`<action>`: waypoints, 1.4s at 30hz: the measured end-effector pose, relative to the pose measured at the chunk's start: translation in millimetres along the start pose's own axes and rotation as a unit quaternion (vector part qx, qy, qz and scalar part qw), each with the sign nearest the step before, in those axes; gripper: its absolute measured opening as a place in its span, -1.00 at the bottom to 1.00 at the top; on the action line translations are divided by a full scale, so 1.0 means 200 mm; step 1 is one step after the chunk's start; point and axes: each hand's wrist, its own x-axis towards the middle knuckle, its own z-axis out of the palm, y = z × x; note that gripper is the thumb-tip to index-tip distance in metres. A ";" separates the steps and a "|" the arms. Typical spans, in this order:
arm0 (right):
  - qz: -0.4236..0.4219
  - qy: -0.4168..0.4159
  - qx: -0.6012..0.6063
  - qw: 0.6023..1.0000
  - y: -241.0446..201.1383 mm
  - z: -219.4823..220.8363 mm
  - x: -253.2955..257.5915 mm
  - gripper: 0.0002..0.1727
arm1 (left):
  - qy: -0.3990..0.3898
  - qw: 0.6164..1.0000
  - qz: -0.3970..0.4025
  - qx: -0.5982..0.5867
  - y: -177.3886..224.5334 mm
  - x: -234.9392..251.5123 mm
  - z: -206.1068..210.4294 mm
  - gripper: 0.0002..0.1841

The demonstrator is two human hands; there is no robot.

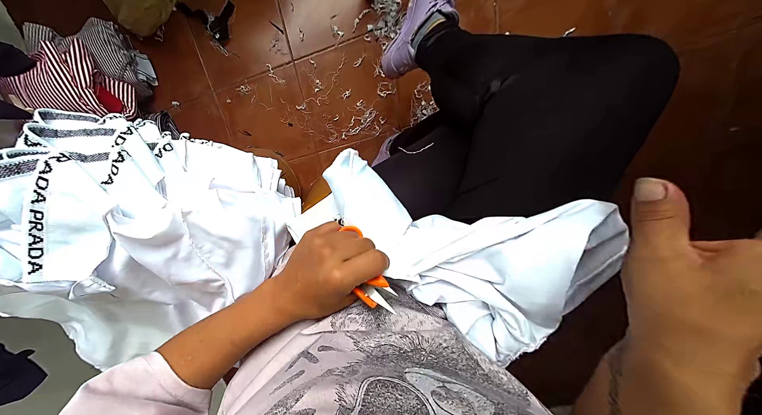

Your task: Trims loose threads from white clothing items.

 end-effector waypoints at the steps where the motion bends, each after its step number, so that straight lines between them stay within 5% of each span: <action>1: -0.062 -0.032 0.020 0.997 -0.06 -0.01 -0.01 -0.30 | 0.014 1.000 0.005 0.005 0.01 -0.01 0.01 -0.87; 4: -0.225 -0.138 0.064 0.963 -0.31 0.11 -0.03 -0.40 | 0.044 0.998 0.026 0.035 0.03 -0.01 0.01 -0.86; 9: -0.267 -0.277 0.145 0.912 -0.43 0.37 -0.01 -0.72 | 0.098 0.992 0.039 0.068 0.03 0.01 -0.01 -0.84; 14: -0.116 -0.065 0.256 0.958 -0.21 0.20 0.24 -0.75 | 0.124 0.990 0.017 0.066 0.00 0.00 -0.01 -0.84; 16: -0.086 0.033 0.302 0.949 -0.10 0.17 0.31 -0.80 | 0.129 0.989 0.020 0.068 -0.01 0.01 0.00 -0.85; 18: -0.071 0.046 0.356 0.931 -0.07 0.15 0.30 -0.85 | 0.140 0.989 -0.003 0.049 -0.01 0.03 0.01 -0.88; 22: 0.060 -0.104 0.620 0.775 -0.24 0.10 0.11 -0.83 | 0.120 0.984 -0.120 -0.055 -0.04 0.08 -0.03 -0.67; 26: 0.120 -0.195 0.779 0.583 -0.35 0.09 -0.01 -0.82 | 0.112 0.985 -0.125 -0.044 -0.07 0.09 -0.07 -0.63; 29: 0.129 -0.207 0.826 0.507 -0.37 0.09 -0.03 -0.84 | 0.131 0.983 -0.126 -0.038 -0.07 0.09 -0.08 -0.69; 37: 0.131 -0.204 0.846 0.476 -0.39 0.07 -0.03 -0.83 | 0.171 0.975 -0.129 -0.064 -0.04 0.10 -0.08 -0.78; 42: 0.084 -0.237 0.827 0.502 -0.44 0.12 -0.10 -0.84 | 0.220 0.960 -0.071 -0.157 0.09 0.31 -0.09 -0.85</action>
